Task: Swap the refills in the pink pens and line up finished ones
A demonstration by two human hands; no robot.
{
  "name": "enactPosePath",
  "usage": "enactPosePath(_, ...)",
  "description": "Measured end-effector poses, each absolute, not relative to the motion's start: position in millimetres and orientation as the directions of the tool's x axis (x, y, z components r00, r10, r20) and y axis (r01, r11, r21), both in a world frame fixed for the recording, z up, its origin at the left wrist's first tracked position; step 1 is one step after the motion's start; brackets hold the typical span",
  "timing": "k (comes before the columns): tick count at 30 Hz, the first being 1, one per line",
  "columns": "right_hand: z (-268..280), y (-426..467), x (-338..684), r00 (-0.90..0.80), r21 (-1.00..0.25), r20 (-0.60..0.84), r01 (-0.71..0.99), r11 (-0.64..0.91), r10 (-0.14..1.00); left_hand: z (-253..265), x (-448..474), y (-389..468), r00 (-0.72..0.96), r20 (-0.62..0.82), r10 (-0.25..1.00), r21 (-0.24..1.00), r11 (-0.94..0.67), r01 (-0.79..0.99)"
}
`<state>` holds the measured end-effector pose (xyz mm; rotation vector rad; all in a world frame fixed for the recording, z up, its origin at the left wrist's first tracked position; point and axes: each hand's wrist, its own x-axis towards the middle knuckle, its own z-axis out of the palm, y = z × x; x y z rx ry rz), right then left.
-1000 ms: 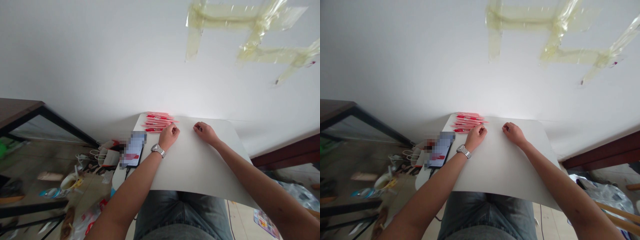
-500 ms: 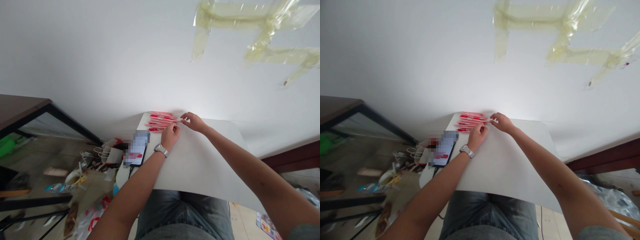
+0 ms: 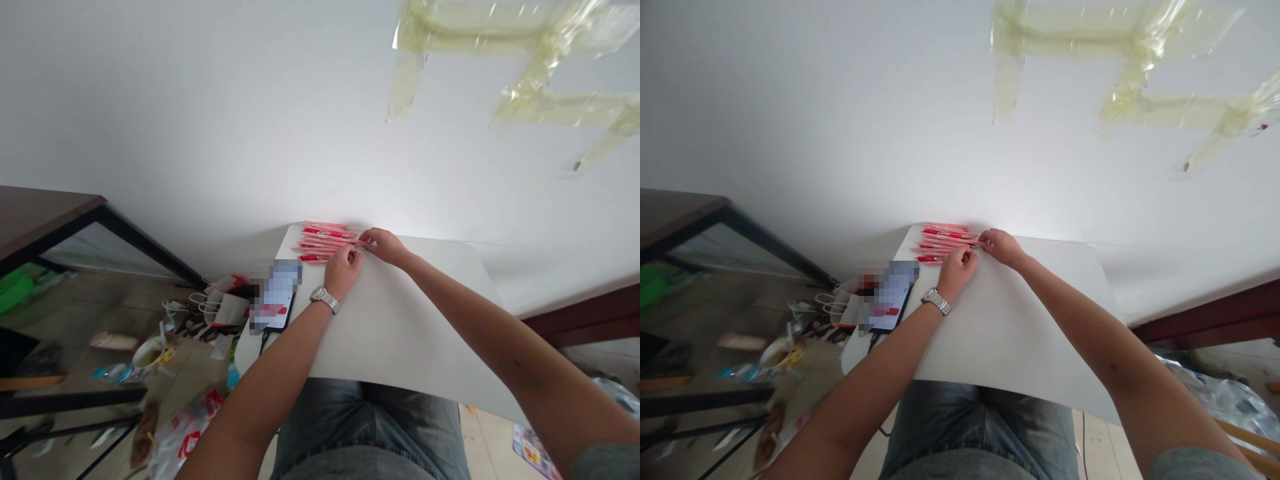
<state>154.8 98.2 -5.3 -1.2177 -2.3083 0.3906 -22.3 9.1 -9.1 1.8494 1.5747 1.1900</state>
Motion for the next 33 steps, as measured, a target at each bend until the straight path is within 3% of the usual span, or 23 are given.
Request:
enactPosePath(20, 13, 65, 199, -0.297, -0.506, 0.487, 0.67, 0.543, 0.821, -8, -24, 10, -0.017, 0.346, 0.938, 0.795, -0.283, 0.536)
enactPosePath(33, 9, 20, 242, -0.057, -0.671, 0.404, 0.66, 0.338, 0.913, -10, -25, 10, -0.025, 0.362, 0.932, 0.795, -0.295, 0.53)
